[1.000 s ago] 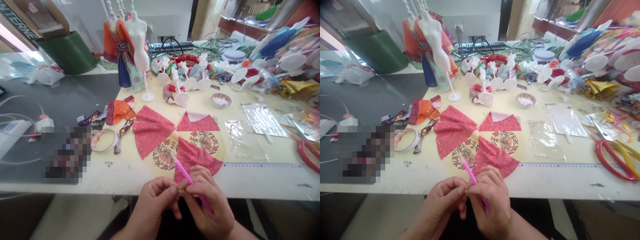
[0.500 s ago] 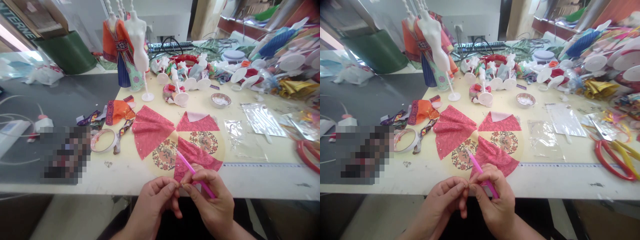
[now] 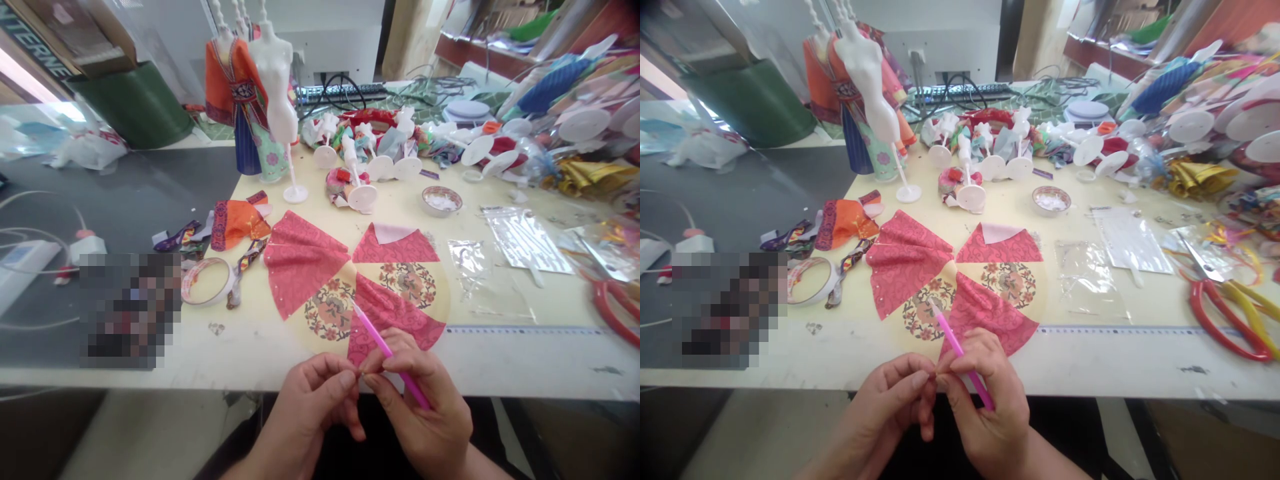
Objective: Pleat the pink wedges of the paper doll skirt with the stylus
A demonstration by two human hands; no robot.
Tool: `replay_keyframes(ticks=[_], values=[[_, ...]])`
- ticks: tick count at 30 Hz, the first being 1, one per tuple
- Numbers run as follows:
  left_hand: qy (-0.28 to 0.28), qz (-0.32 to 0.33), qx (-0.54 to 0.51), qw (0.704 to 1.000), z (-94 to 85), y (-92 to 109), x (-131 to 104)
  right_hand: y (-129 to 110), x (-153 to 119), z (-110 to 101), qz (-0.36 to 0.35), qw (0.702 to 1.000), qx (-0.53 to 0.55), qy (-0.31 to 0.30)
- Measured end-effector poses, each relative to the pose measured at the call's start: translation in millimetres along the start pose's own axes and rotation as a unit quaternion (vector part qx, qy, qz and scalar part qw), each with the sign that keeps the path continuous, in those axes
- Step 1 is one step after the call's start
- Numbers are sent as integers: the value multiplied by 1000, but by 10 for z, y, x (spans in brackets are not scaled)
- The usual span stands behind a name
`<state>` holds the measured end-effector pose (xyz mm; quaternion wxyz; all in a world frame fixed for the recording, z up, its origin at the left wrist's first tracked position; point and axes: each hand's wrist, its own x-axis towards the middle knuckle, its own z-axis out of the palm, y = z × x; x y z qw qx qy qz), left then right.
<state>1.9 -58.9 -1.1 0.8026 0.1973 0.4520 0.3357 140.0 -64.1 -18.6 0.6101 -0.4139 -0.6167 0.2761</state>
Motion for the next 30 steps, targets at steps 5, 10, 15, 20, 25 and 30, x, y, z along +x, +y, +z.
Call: replay_keyframes(ticks=[5,10,15,20,25,30], values=[[-18,-5,-2,1000,-1,3,15,-12,7,-6,-25,999,-29,-23],[-8,-3,6,1000,-3,7,9,-41,39,-25,-51,995,-57,-62],[-7,2,0,1000,-15,-10,1,-26,18,-18,-43,997,-49,-49],[-5,2,-4,1000,-18,-18,20,-3,-17,-5,-34,998,-34,-45],[-3,5,10,1000,-20,-23,25,-16,20,-20,-47,996,-54,-51],[6,14,38,999,-37,-24,12,-22,67,-54,-92,986,-117,-76]])
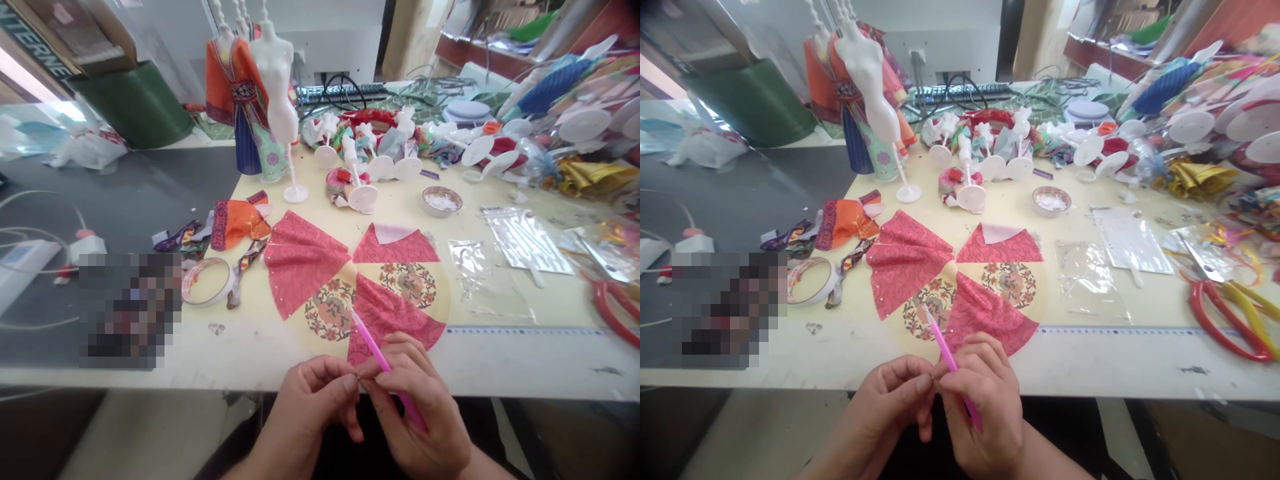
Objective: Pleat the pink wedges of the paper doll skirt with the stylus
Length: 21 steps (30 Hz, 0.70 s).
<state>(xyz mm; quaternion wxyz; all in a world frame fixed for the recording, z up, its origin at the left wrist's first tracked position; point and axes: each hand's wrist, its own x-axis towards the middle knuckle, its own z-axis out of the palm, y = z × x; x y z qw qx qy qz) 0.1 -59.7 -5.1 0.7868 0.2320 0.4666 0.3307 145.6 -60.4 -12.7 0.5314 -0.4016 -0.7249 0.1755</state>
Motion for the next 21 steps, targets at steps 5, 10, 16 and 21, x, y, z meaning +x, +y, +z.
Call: replay_keyframes(ticks=[5,10,16,21], values=[[15,18,44,999,-21,-4,3,-13,6,-10,-24,998,-49,-5],[18,16,34,999,-9,8,-5,-24,-10,26,1,1000,11,4],[18,0,-14,1000,28,62,-3,22,-101,67,62,992,81,68],[27,2,-11,1000,15,64,4,44,-130,-30,57,995,71,42]])
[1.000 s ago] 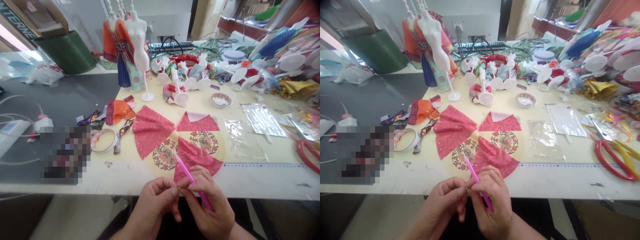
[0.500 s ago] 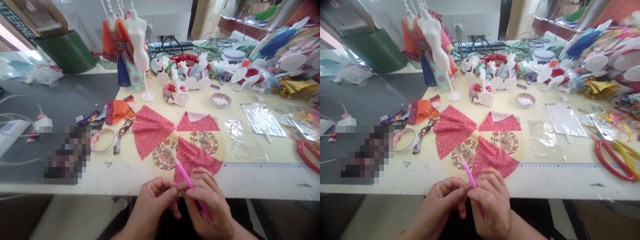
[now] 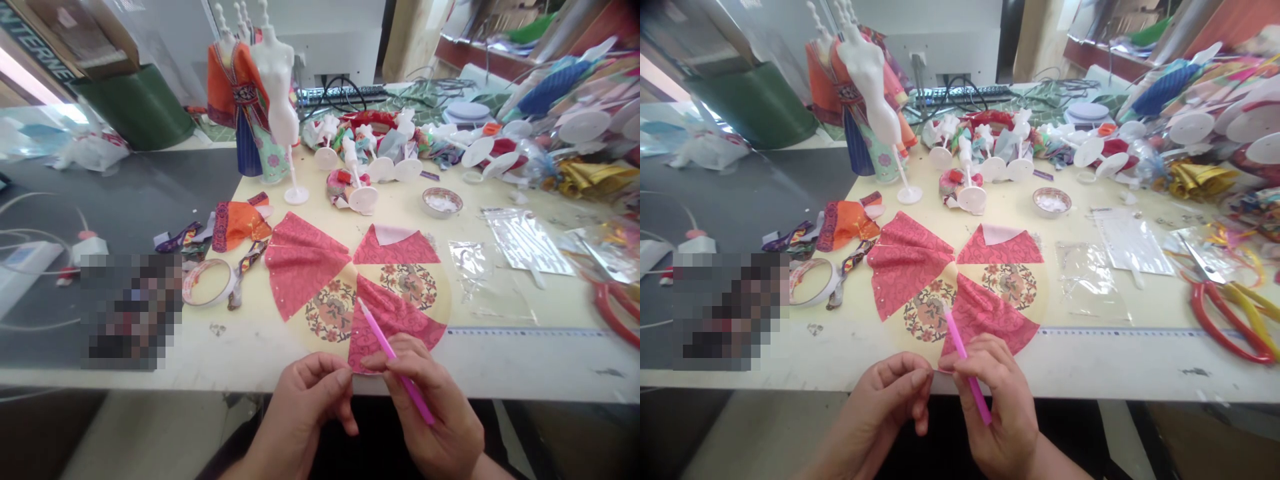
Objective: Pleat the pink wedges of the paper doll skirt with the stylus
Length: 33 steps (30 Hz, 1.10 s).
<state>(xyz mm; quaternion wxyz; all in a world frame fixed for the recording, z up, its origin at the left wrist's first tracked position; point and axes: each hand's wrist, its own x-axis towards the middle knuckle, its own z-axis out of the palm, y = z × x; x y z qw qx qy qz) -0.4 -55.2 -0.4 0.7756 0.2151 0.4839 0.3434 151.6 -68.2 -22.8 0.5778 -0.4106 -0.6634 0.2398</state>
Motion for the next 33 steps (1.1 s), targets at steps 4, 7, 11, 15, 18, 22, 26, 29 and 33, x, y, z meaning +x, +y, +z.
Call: replay_keyframes(ticks=[4,7,11,15,18,22,26,29,33], values=[[10,-2,-12,1000,-4,3,-11,-21,17,-114,-30,999,-22,-39],[18,0,-15,1000,-7,16,-18,-46,31,-175,-58,997,-36,-33],[20,7,-8,1000,-25,30,-18,-84,35,-223,-63,998,-9,-29],[26,14,-11,999,-43,34,-19,-96,30,-248,-44,998,26,-42],[27,15,-11,999,-40,32,-25,-96,31,-248,-53,998,-2,-38],[24,12,-18,999,-18,19,-23,-114,60,-144,-60,996,-56,-45],[10,13,-25,1000,-8,-15,1,-130,88,67,-29,996,-85,11],[4,20,-28,999,-13,-38,10,-119,82,165,-21,994,-101,25],[3,21,-20,1000,-11,-42,-1,-96,71,171,-17,994,-107,10]])
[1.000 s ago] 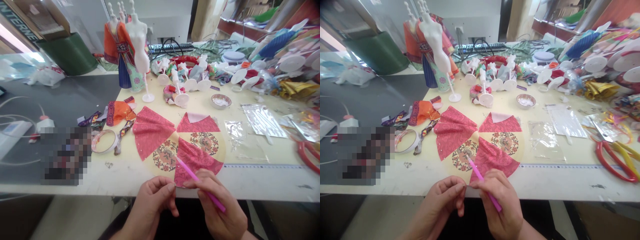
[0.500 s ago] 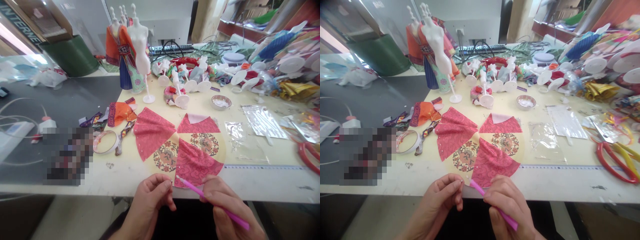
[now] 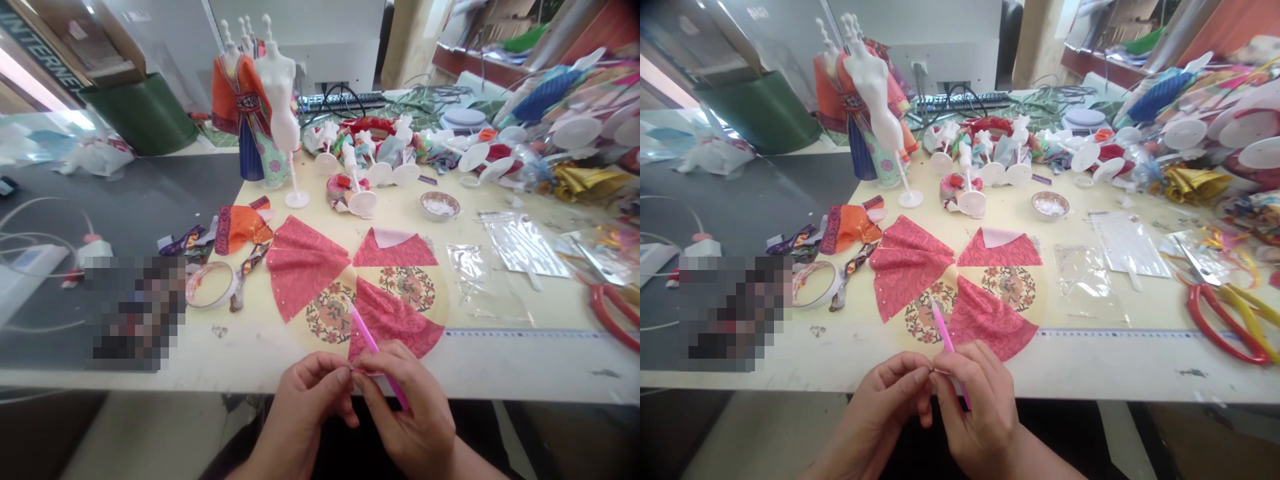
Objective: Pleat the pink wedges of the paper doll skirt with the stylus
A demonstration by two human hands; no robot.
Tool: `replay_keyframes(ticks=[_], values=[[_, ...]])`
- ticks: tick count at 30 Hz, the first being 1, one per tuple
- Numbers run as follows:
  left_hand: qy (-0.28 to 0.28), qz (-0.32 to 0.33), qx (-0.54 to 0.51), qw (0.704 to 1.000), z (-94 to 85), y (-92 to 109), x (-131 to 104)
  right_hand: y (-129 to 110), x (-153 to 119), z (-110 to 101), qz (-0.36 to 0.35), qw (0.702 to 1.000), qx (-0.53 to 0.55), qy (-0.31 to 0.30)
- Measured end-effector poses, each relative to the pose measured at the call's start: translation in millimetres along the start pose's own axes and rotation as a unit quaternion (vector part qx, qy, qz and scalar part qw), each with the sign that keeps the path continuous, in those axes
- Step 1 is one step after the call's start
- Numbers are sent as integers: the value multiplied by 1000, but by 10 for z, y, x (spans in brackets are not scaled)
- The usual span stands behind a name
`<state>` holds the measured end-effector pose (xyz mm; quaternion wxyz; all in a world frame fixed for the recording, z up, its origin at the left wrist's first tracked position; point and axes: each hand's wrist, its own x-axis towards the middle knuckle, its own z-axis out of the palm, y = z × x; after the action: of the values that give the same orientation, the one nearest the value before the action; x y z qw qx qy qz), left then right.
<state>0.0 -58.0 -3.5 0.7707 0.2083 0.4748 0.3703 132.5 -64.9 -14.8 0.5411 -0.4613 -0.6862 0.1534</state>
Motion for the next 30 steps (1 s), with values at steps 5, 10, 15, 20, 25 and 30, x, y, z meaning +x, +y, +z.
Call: replay_keyframes(ticks=[5,10,15,20,25,30], values=[[7,-3,22,1000,8,7,-7,33,18,-39,-22,999,18,-17],[9,1,52,999,-13,-6,6,68,42,-67,-36,997,28,-65],[3,5,63,998,-17,-8,22,111,71,-113,-57,992,16,-114],[3,2,63,998,-10,-2,16,116,118,-140,-75,988,7,-135],[7,7,66,998,-6,-6,15,115,126,-140,-88,985,-13,-147],[20,13,71,997,13,-1,3,101,119,-149,-92,984,-7,-151]])
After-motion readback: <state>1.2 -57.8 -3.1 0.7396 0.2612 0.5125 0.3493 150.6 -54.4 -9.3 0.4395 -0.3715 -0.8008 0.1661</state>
